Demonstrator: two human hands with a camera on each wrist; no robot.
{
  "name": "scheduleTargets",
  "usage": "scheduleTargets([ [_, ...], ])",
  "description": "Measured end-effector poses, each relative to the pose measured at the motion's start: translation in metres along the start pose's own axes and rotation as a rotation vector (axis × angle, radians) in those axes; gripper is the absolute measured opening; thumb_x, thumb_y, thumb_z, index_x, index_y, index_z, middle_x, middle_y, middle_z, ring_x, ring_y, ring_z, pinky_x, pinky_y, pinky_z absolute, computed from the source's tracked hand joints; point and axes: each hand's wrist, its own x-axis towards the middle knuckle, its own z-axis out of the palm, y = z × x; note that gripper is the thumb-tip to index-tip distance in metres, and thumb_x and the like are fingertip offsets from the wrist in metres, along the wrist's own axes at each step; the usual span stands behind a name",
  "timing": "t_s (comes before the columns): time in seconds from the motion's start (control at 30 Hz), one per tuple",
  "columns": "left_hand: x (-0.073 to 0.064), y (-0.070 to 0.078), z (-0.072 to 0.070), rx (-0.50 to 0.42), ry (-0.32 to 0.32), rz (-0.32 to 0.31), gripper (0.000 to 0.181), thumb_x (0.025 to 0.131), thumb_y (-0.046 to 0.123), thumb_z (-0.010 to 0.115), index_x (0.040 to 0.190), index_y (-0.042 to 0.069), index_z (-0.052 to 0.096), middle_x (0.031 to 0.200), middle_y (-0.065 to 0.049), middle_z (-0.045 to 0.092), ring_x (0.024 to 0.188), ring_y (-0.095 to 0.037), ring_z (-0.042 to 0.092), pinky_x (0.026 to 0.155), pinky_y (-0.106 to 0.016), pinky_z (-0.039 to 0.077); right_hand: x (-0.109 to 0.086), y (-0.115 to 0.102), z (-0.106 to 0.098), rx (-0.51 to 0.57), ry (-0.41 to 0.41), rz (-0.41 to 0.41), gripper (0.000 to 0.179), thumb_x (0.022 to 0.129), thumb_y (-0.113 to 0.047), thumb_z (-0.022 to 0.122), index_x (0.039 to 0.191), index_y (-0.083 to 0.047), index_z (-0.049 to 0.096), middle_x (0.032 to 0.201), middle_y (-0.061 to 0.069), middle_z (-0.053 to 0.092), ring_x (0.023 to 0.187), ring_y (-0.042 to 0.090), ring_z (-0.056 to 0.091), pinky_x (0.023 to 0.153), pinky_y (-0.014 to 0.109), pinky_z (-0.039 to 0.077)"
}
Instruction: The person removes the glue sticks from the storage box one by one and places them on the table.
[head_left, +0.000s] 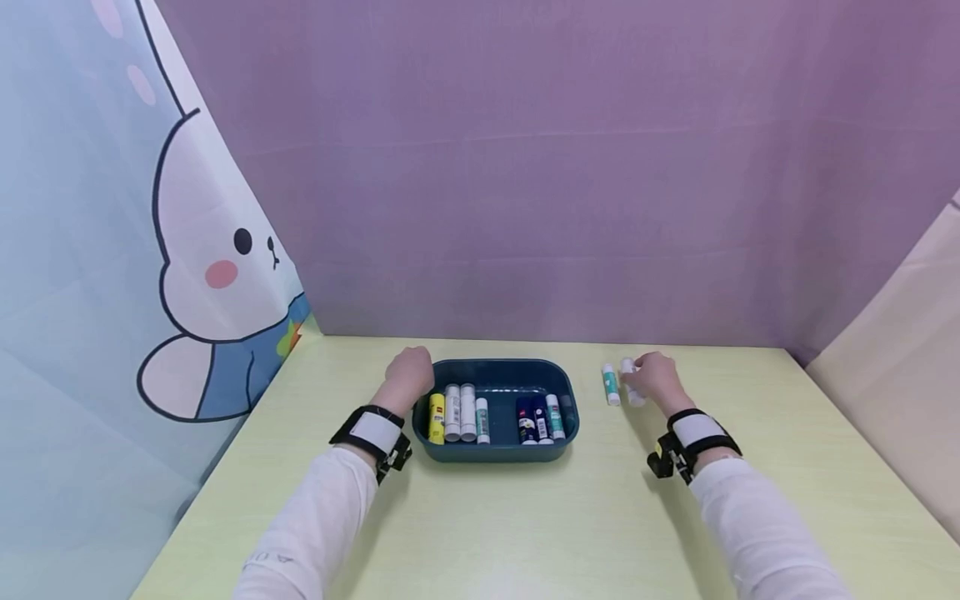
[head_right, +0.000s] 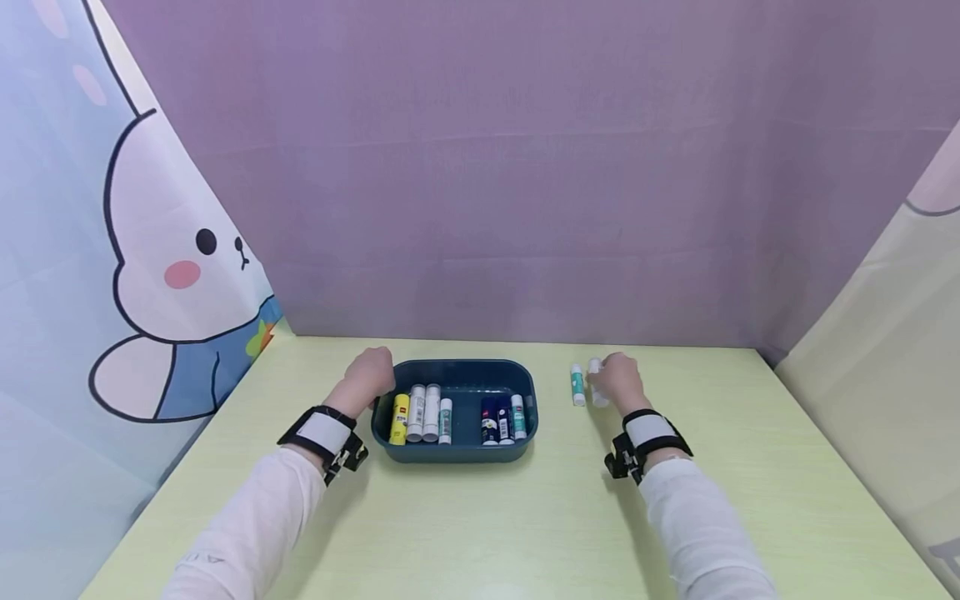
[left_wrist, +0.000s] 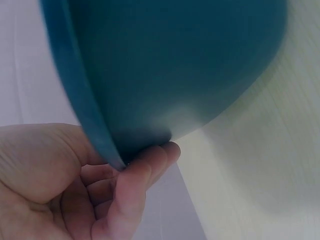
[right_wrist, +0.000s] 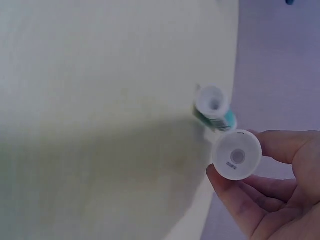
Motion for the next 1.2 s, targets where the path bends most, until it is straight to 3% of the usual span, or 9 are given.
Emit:
scheduleTargets([
  [0.5, 0.001, 0.001, -0.005, -0.022, -0.039, -0.023, 0.015, 0.089, 0.007, 0.059, 0.099, -0.003, 0.064, 0.096, -0.018, 0.064, 0.073, -0.027, 0.064, 0.049, -0.033, 0.052, 0.002, 0.006, 0.01, -0.083, 0.016, -0.035, 0.047, 0.085, -0.016, 0.063, 0.116, 0.019, 0.053, 0.107, 0.035, 0.059, 0.088, 0.038, 0.063, 0.074, 0.042, 0.054],
  [0.9, 0.002, 0.0, -0.003, -0.029, -0.046, -0.023, 0.015, 0.087, 0.005, 0.062, 0.098, -0.004, 0.064, 0.095, -0.019, 0.064, 0.071, -0.028, 0.064, 0.045, -0.032, 0.051, 0.0, 0.008, 0.018, -0.02, 0.02, -0.031, 0.05, 0.089, -0.016, 0.059, 0.125, 0.016, 0.047, 0.106, 0.036, 0.058, 0.076, 0.031, 0.064, 0.059, 0.031, 0.053],
  [1.2, 0.002, 0.0, -0.002, -0.027, -0.037, -0.012, 0.015, 0.088, 0.005, 0.061, 0.099, -0.004, 0.064, 0.097, -0.019, 0.064, 0.074, -0.029, 0.064, 0.046, -0.033, 0.052, 0.001, 0.008, 0.016, -0.046, 0.034, -0.034, 0.049, 0.091, -0.018, 0.055, 0.125, 0.016, 0.047, 0.106, 0.036, 0.059, 0.076, 0.03, 0.062, 0.063, 0.033, 0.053],
])
